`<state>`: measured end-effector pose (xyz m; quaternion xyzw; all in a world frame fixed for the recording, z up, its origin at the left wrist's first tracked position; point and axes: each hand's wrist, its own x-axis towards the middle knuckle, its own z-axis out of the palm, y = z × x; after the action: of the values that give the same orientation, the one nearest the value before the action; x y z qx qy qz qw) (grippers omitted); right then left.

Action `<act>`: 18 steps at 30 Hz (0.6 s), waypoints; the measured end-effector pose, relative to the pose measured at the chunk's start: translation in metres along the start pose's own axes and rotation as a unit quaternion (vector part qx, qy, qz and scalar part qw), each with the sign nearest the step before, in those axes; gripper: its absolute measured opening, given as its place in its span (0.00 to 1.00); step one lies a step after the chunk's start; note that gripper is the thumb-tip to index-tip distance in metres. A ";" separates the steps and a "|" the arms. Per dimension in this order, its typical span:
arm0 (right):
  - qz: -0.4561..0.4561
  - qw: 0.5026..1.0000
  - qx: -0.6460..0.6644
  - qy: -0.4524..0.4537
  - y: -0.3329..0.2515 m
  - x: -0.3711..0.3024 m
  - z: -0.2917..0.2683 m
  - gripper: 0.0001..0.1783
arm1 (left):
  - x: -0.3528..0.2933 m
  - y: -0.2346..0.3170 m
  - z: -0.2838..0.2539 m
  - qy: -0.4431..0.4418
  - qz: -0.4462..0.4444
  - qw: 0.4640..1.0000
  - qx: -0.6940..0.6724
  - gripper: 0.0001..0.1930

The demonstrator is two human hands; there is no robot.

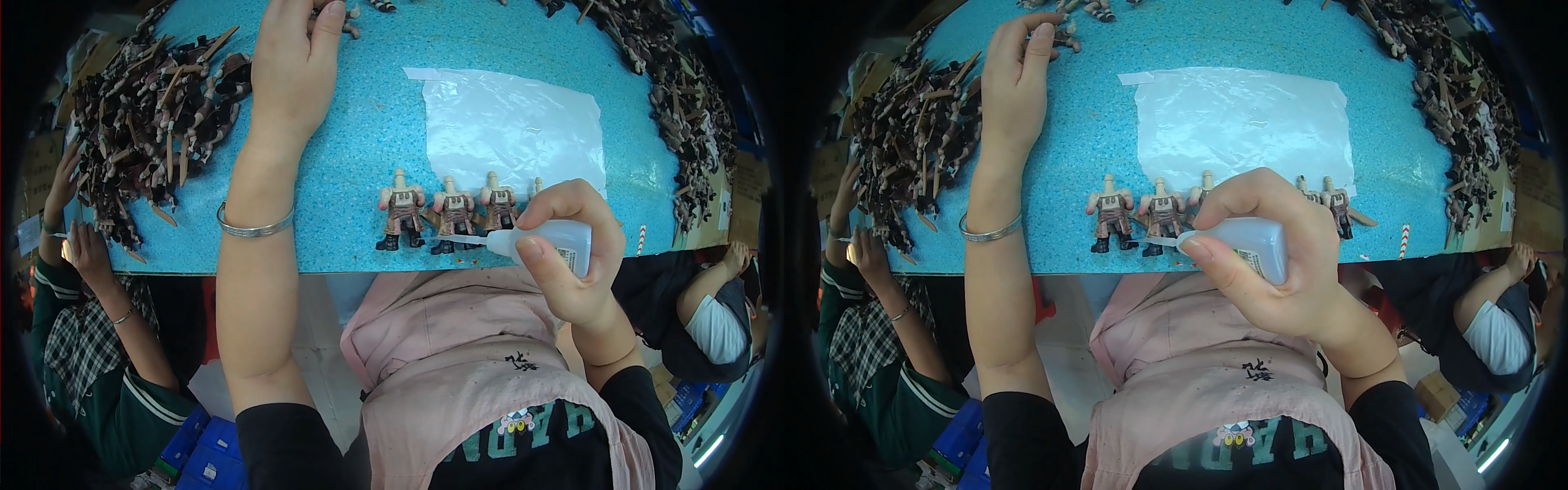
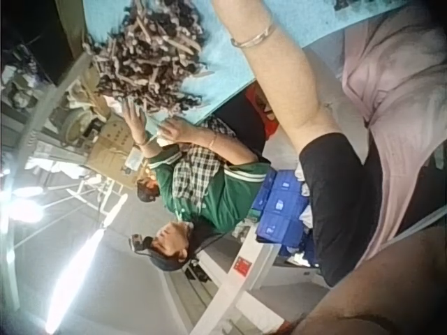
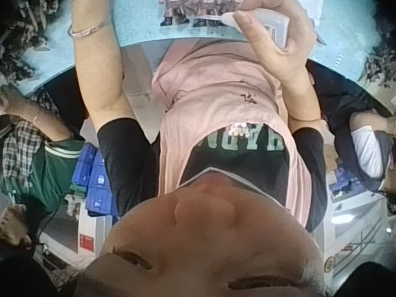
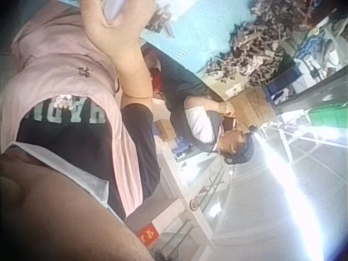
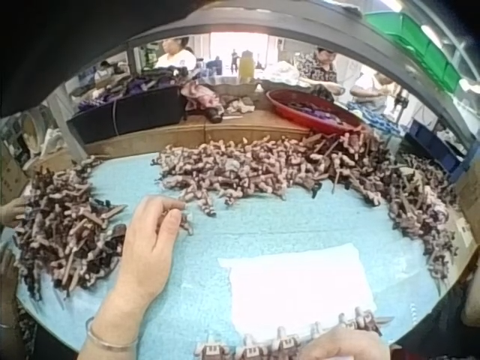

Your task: The person applies adhesive from a bottle onto toy figures and attaches limbs and accessories to the figures by hand.

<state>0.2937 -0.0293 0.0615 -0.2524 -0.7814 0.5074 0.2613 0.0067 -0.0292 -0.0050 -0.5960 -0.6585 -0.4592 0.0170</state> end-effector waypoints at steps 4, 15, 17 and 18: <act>-0.006 1.000 0.009 0.016 -0.001 -0.002 -0.005 0.08 | 0.000 0.002 0.000 -0.013 -0.017 1.000 -0.005 0.15; 0.039 0.996 0.021 0.083 0.001 -0.024 -0.033 0.08 | 0.000 -0.001 -0.001 -0.031 -0.039 0.998 -0.023 0.16; 0.030 0.996 0.010 0.077 0.002 -0.025 -0.033 0.08 | -0.001 -0.009 0.000 -0.006 0.001 1.000 0.016 0.15; 0.023 0.997 -0.002 0.072 0.003 -0.025 -0.033 0.07 | -0.001 -0.009 0.000 -0.007 0.002 1.000 0.016 0.15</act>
<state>0.3340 -0.0227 0.0660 -0.3063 -0.7555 0.4926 0.3044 0.0000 -0.0287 -0.0110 -0.5999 -0.6649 -0.4445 0.0225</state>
